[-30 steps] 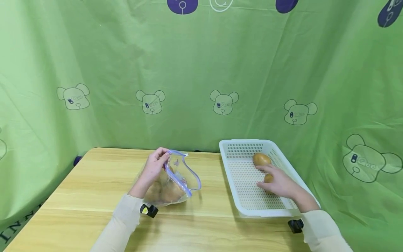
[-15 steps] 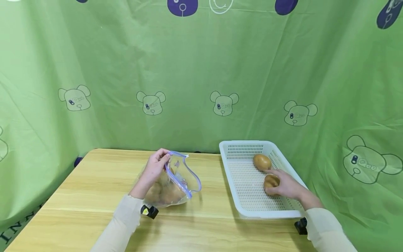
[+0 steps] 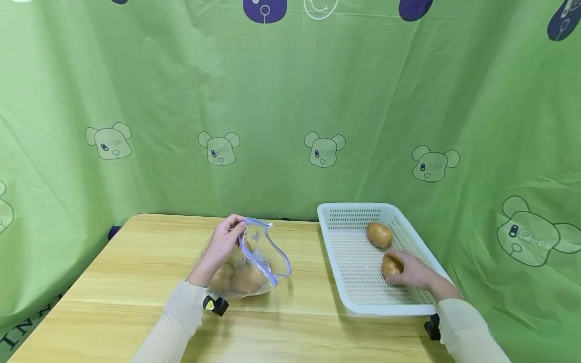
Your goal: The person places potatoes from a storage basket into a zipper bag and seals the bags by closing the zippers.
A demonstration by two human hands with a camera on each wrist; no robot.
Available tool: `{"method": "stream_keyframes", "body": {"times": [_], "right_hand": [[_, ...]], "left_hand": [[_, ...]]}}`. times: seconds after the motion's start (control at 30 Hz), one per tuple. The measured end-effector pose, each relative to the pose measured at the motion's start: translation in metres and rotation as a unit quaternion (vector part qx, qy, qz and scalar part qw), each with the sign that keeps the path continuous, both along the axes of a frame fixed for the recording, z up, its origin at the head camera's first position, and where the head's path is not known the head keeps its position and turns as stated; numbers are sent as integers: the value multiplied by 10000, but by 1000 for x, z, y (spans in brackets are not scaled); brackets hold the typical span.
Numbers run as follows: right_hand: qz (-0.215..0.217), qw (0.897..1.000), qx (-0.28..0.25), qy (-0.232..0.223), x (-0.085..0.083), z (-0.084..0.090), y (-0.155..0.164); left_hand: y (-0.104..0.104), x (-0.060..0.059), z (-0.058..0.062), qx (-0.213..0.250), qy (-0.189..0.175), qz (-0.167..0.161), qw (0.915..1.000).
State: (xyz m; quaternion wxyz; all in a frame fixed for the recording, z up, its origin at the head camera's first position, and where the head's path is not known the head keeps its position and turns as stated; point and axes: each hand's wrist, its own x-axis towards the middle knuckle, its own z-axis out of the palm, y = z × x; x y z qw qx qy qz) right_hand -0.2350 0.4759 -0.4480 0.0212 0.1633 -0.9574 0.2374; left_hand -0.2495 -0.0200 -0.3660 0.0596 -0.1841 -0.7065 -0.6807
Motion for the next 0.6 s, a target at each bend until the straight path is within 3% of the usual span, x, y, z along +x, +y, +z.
{"method": "stream_keyframes", "body": {"times": [0.4,0.6], "right_hand": [[-108,9993,-14,352,1,-8,2],[-186,9996,-166,97,-1,-10,4]], "left_hand": [[3,1,-1,-30,-45,-35,10000],[4,0,-1,5,-68,-39,10000]]}}
